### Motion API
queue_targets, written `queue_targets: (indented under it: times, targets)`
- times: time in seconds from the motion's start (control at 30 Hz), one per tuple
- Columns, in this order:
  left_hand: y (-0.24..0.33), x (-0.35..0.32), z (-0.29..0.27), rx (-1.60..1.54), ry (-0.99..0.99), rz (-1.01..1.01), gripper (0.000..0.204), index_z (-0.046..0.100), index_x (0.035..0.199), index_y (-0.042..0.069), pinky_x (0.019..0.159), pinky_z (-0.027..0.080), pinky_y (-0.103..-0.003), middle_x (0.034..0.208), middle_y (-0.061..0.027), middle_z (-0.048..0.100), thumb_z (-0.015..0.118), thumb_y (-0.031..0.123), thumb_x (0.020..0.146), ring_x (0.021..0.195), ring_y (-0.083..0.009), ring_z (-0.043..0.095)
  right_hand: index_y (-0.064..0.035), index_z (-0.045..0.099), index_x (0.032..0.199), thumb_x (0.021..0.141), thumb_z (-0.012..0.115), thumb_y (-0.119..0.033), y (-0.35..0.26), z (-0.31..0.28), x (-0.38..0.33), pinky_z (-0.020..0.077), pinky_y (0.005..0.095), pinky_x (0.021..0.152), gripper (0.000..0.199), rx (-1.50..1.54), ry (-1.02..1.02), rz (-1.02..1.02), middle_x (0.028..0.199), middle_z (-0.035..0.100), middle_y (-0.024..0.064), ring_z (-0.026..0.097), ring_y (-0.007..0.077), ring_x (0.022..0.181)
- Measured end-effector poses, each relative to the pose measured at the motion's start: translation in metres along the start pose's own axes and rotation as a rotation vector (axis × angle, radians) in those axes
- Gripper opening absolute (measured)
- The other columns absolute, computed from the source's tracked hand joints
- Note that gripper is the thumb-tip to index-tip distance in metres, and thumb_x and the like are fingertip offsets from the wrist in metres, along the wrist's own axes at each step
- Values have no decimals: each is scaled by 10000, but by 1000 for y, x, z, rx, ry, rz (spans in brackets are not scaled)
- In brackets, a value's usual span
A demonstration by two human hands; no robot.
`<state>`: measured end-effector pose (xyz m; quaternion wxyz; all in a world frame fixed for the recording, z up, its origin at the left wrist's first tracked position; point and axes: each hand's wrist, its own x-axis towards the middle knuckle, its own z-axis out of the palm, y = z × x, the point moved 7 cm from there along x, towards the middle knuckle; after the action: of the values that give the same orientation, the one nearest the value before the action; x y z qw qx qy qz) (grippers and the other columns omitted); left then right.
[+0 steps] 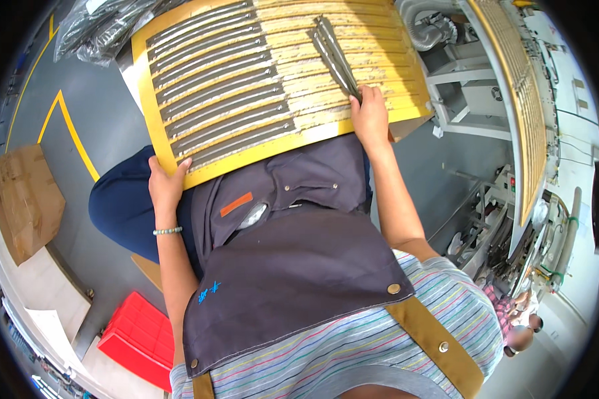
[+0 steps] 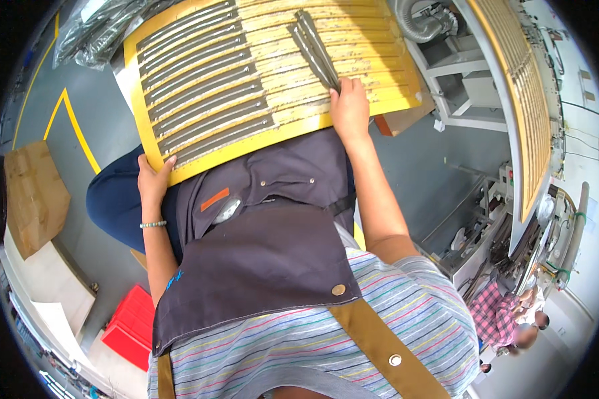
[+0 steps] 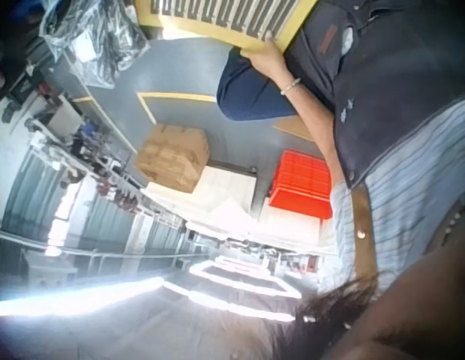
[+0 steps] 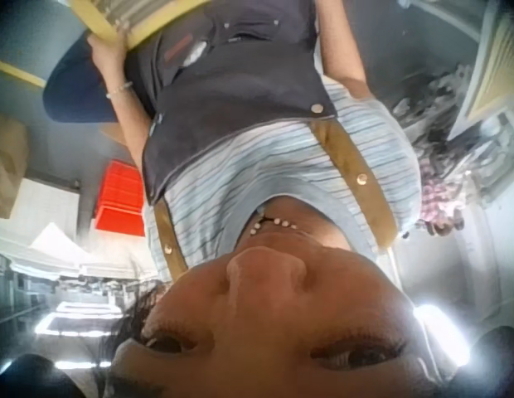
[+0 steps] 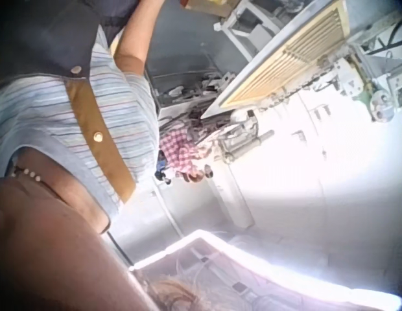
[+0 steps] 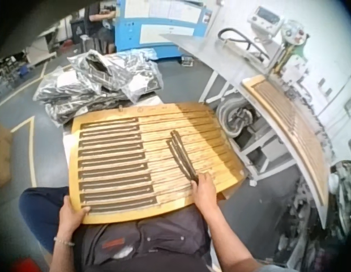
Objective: Insert metal strips or components into a yellow wooden multi-slot template board sequentially.
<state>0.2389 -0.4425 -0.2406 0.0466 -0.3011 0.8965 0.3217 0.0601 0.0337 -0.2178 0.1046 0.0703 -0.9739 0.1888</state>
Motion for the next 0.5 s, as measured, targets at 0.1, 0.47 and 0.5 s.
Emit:
queue_targets:
  times: [0.1, 0.47, 0.5]
  targets:
    - [9, -4, -9, 4, 34, -2, 585, 581, 1193, 12, 901, 573, -495, 1085, -246, 777, 877, 399, 869, 1049, -448, 745, 11, 680, 1193, 957, 740, -145, 12, 11, 13, 552, 533, 911, 289, 40, -39, 30, 1136, 674, 237, 675, 453, 1028]
    - [10, -20, -45, -100, 184, 103, 662, 488, 1547, -40, 1040, 552, -430, 1534, -217, 519, 767, 217, 1004, 1283, -364, 638, 26, 688, 1353, 1093, 612, -137, -86, -123, 166, 433, 209, 662, 316, 583, -602, 105, 791, 611, -59, 537, 34, 713]
    - [12, -19, -46, -126, 191, 129, 635, 500, 1537, -41, 1039, 555, -430, 1545, -210, 513, 758, 199, 1009, 1287, -360, 637, 13, 697, 1351, 1101, 600, -151, -97, -123, 182, 432, 213, 646, 315, 514, -635, 81, 785, 602, -62, 526, 33, 706]
